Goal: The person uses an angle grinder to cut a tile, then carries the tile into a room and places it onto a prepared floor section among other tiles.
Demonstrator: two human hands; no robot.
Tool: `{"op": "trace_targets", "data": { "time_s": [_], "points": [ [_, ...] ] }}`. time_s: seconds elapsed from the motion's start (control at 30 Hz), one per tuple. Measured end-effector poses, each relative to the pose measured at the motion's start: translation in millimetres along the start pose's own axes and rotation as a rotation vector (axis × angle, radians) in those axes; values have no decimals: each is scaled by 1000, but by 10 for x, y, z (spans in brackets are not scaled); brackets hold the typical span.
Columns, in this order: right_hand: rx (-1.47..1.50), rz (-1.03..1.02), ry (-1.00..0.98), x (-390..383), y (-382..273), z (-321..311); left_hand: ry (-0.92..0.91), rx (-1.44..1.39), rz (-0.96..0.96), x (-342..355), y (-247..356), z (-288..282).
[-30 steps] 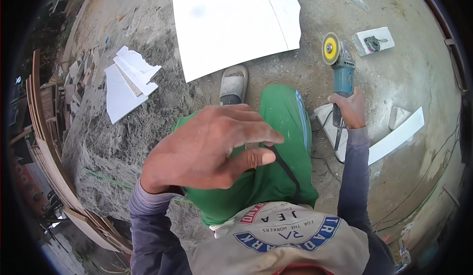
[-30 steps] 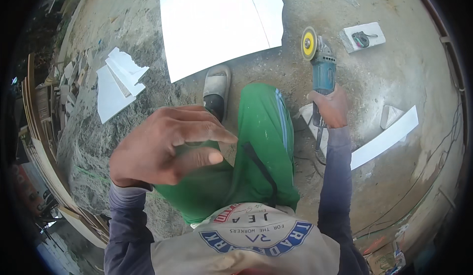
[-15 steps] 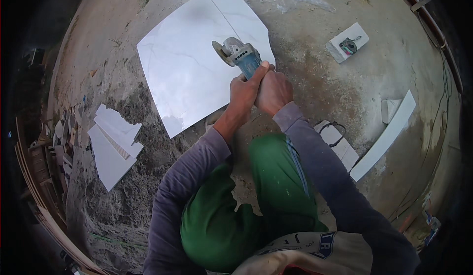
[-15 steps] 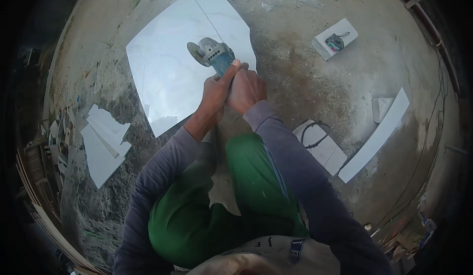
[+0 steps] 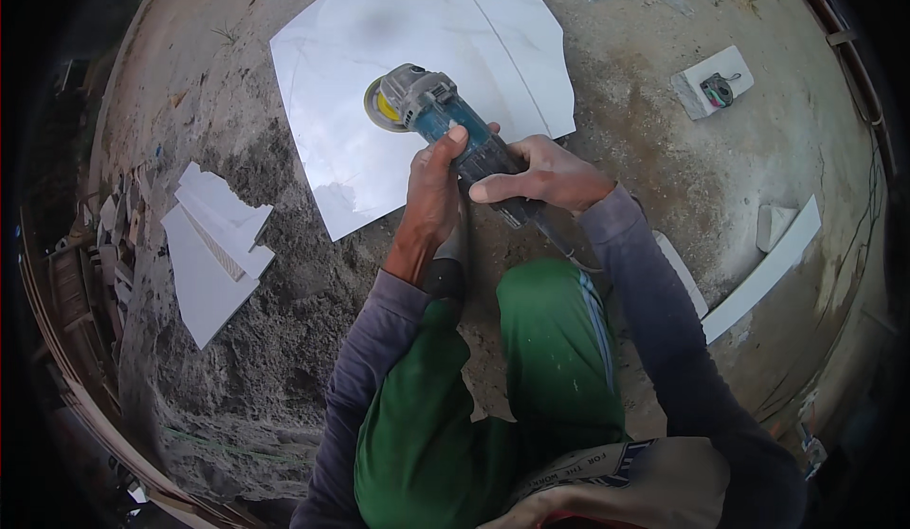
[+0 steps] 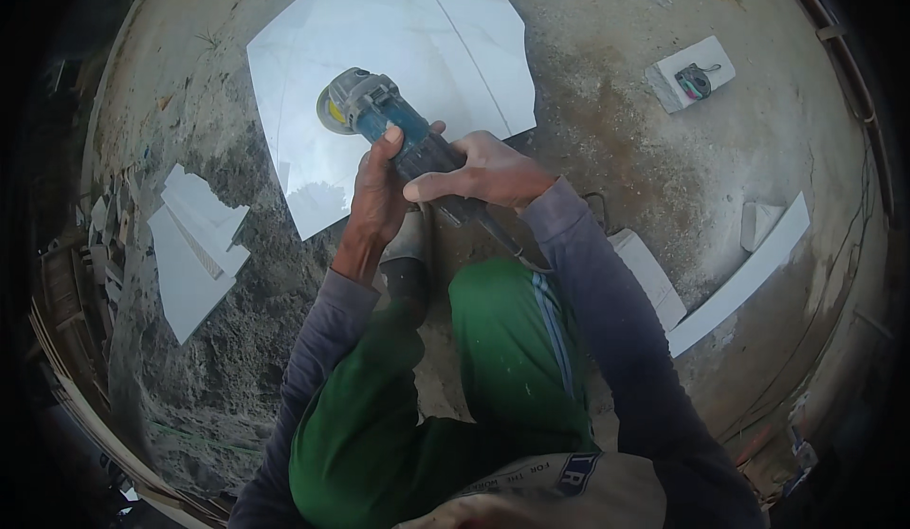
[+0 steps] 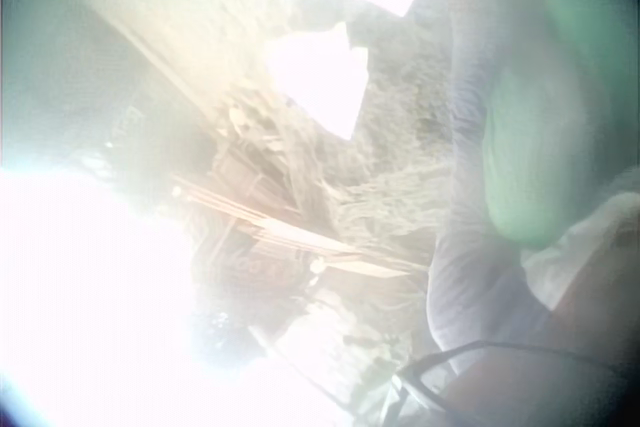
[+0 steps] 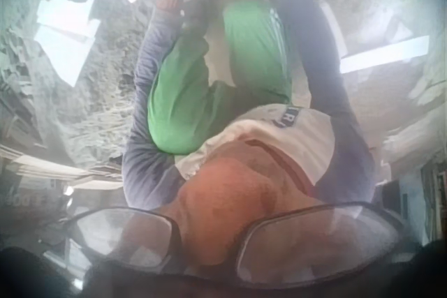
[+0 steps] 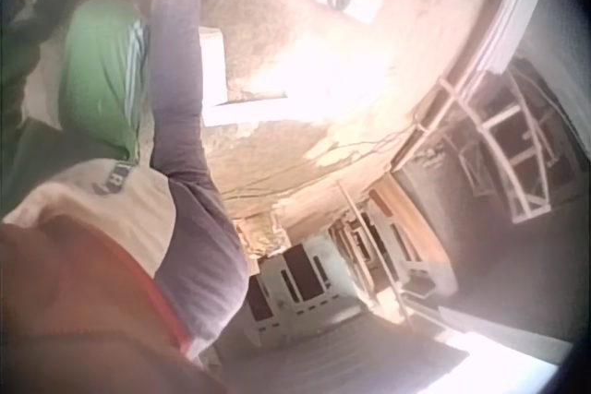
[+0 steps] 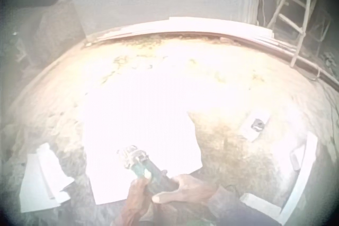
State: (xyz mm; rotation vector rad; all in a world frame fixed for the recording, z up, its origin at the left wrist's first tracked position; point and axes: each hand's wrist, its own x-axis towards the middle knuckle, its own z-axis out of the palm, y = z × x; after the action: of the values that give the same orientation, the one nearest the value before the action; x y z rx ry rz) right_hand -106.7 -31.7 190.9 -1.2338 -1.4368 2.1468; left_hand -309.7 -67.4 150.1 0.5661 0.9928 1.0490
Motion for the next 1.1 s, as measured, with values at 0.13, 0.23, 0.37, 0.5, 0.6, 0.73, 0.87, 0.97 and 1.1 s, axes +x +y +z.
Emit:
{"op": "trace_targets", "data": {
  "time_s": [0.13, 0.23, 0.37, 0.5, 0.6, 0.73, 0.87, 0.97, 1.1],
  "points": [
    [612, 57, -296, 140, 108, 155, -102, -72, -9, -63, 32, -42],
    [817, 43, -342, 133, 101, 301, -129, -113, -18, -73, 37, 11],
    [726, 27, -234, 137, 18, 344, -83, -161, 64, -47, 66, 29],
    [419, -54, -32, 397, -2, 269, -18, -62, -124, 103, 133, -142],
    [183, -150, 177, 784, 20, 214, 8, 91, -78, 270, 98, -287],
    [-321, -64, 526, 1415, -53, 25, 132, 176, -21, 478, -18, -466],
    [-558, 18, 647, 2052, -308, -260, 181, 385, -36, 729, 15, -840],
    [-627, 27, 700, 2608, -637, -525, 316, 678, -8, 919, 32, -1141],
    [-678, 53, 689, 3256, -986, -856, 583, 1453, 344, 1051, -46, -1376]
  ]
}}
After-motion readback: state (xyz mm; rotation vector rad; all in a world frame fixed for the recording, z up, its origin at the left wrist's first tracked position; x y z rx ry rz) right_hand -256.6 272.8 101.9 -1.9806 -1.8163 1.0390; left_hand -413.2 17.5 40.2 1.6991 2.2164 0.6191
